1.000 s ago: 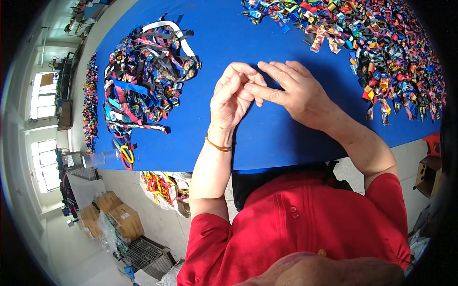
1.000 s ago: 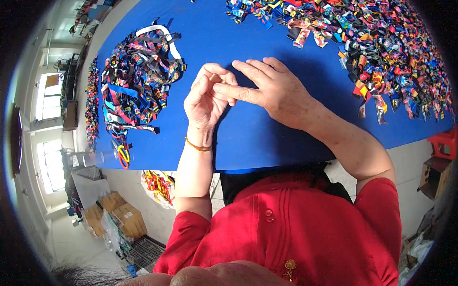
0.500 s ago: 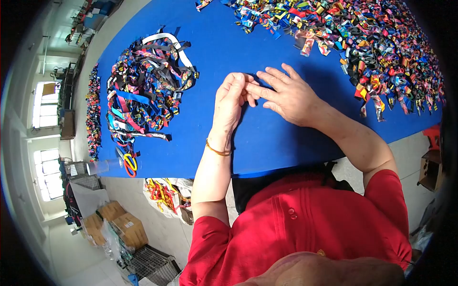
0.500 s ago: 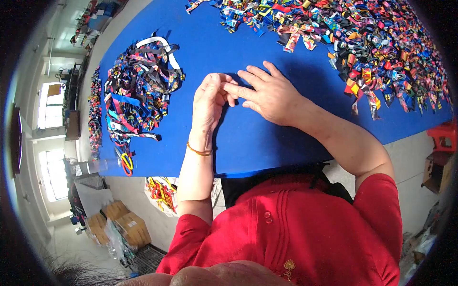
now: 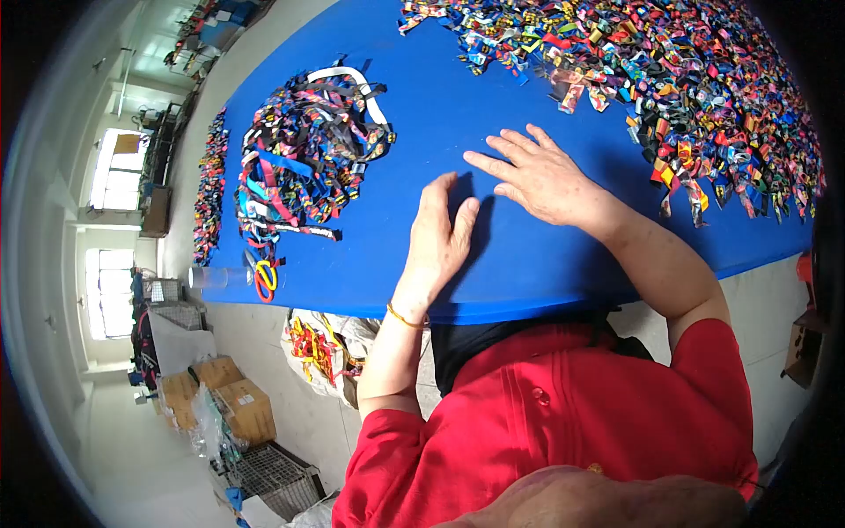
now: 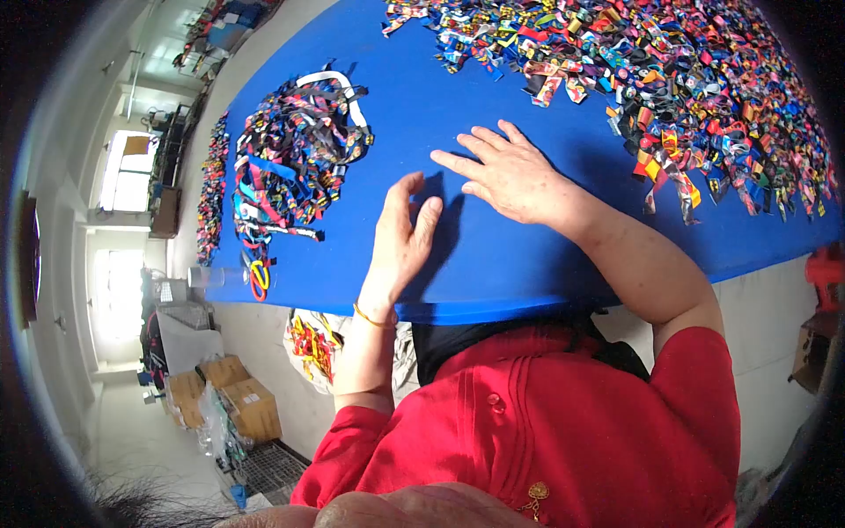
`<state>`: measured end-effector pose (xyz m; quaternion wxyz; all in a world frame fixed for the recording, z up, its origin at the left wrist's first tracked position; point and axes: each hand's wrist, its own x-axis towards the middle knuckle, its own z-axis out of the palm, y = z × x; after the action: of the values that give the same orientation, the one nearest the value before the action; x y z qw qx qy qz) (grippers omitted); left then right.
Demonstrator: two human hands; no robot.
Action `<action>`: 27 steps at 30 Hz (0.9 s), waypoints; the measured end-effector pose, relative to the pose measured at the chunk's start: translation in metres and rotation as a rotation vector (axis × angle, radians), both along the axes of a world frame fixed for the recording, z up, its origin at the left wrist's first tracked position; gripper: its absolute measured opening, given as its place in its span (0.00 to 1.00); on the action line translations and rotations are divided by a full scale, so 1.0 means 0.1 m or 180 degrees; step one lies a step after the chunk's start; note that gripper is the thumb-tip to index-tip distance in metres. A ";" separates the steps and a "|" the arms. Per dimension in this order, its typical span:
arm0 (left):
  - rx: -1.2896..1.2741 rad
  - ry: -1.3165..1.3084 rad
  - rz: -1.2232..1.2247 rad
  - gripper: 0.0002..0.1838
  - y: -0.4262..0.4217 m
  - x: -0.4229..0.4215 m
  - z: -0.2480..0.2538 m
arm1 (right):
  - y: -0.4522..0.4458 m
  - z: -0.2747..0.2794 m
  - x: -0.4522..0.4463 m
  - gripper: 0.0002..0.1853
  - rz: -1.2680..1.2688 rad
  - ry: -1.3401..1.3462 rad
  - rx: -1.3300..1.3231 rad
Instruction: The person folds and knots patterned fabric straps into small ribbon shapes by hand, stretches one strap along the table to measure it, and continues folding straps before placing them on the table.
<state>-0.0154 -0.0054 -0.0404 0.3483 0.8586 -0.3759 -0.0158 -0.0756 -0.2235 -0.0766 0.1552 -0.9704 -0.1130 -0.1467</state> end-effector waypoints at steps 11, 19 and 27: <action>0.1343 -0.1150 0.0527 0.35 0.54 -0.59 -0.44 | 0.02 -0.01 -0.03 0.28 0.0009 0.0106 -0.0017; 0.1266 -0.1249 0.0625 0.33 0.52 -0.63 -0.44 | -0.01 -0.09 -0.01 0.26 0.0043 -0.0020 0.0043; 0.1320 -0.1270 0.0638 0.33 0.53 -0.62 -0.49 | -0.02 -0.04 -0.02 0.26 0.0017 0.0167 0.0142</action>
<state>-0.0770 0.0474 -0.0892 0.0848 0.9304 -0.3390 0.1111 -0.0777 -0.2253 -0.0809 0.1802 -0.9699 -0.1082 -0.1234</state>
